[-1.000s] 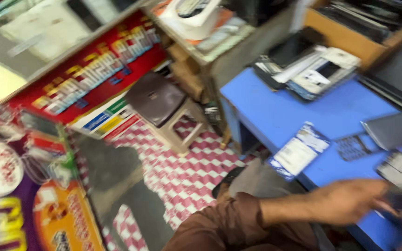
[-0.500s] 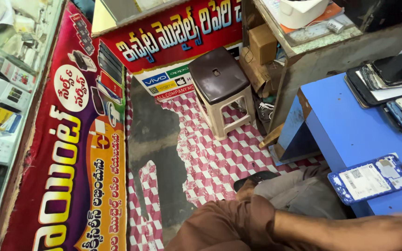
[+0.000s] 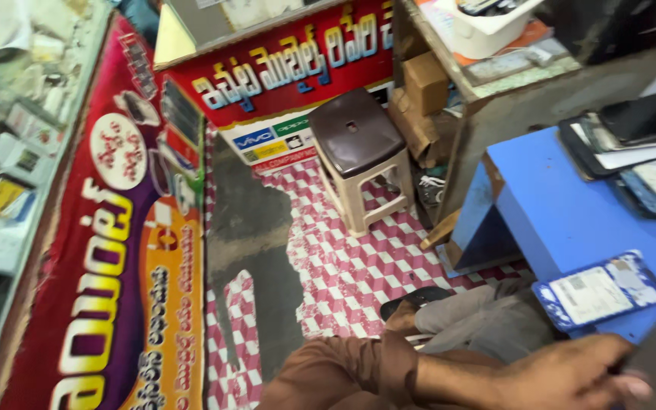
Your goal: The person handles multiple disassembled mobile phones and parts on a blue workbench, using a screwdriver to pry open a blue phone back cover. They remove a small component, then pick up and move various phone bodies, screens, and circuit boards, stacking some into piles and placing others into cardboard boxes.
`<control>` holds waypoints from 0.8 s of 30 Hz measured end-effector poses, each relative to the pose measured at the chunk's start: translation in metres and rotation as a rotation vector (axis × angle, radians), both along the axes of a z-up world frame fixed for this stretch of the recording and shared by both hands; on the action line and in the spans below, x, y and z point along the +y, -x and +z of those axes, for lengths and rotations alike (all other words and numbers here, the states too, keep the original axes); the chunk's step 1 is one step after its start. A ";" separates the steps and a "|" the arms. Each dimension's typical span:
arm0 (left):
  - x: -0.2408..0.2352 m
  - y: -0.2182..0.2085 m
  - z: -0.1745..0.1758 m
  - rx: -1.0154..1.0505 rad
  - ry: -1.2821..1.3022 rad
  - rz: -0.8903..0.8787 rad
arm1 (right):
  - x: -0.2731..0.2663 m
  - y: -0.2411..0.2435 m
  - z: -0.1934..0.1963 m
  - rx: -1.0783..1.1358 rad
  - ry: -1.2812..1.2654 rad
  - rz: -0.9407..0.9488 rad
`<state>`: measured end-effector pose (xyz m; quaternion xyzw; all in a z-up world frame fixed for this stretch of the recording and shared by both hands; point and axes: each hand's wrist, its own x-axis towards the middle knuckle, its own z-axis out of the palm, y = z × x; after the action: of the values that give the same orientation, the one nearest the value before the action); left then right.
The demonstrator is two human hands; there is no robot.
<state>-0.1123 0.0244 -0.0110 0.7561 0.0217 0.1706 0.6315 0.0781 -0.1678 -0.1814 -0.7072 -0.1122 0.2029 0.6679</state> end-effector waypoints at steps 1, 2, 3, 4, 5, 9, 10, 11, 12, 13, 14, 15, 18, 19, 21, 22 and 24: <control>0.001 -0.001 -0.003 -0.029 0.018 0.027 | -0.005 -0.006 -0.007 0.008 -0.005 0.005; 0.001 -0.003 -0.006 -0.058 0.037 0.053 | -0.011 -0.009 -0.011 0.015 -0.008 0.002; 0.000 -0.006 -0.009 -0.053 0.190 0.039 | -0.012 -0.014 -0.010 0.019 -0.014 0.012; 0.001 -0.010 -0.012 -0.046 0.343 0.024 | -0.010 -0.019 -0.006 0.028 -0.022 0.027; 0.001 -0.012 -0.014 -0.032 0.498 0.005 | -0.011 -0.019 0.002 0.031 -0.030 0.040; 0.046 -0.020 -0.015 -0.180 0.626 0.128 | -0.006 -0.008 0.046 0.086 -0.062 0.100; 0.069 -0.022 -0.012 -0.204 0.602 0.196 | -0.005 -0.003 0.055 0.113 -0.069 0.114; 0.094 -0.025 -0.007 -0.225 0.576 0.261 | -0.006 0.001 0.064 0.132 -0.076 0.126; 0.119 -0.029 -0.001 -0.147 0.674 0.309 | -0.008 0.005 0.071 0.159 -0.088 0.127; 0.151 -0.031 0.006 -0.162 0.479 0.422 | -0.010 0.007 0.077 0.181 -0.096 0.137; 0.181 -0.034 0.013 -0.197 0.366 0.495 | -0.015 0.010 0.082 0.208 -0.111 0.150; 0.208 -0.037 0.021 -0.238 0.277 0.503 | -0.017 0.011 0.088 0.227 -0.124 0.162; 0.292 -0.059 0.041 -0.143 0.233 0.634 | -0.026 0.024 0.094 0.098 -0.261 0.193; 0.317 -0.069 0.046 -0.108 0.172 0.705 | -0.029 0.026 0.091 0.064 -0.222 0.125; 0.367 -0.091 0.052 -0.256 0.169 0.596 | -0.035 0.028 0.089 0.058 -0.144 0.078; 0.392 -0.104 0.055 -0.137 0.183 0.635 | -0.037 0.029 0.087 0.054 -0.110 0.073; 0.439 -0.134 0.061 -0.029 0.159 0.628 | -0.043 0.028 0.084 0.038 -0.049 0.067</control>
<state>0.0219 0.4633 0.0498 0.6582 0.2584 0.3656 0.6052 0.0497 -0.2108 -0.0973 -0.6827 -0.1279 0.2356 0.6797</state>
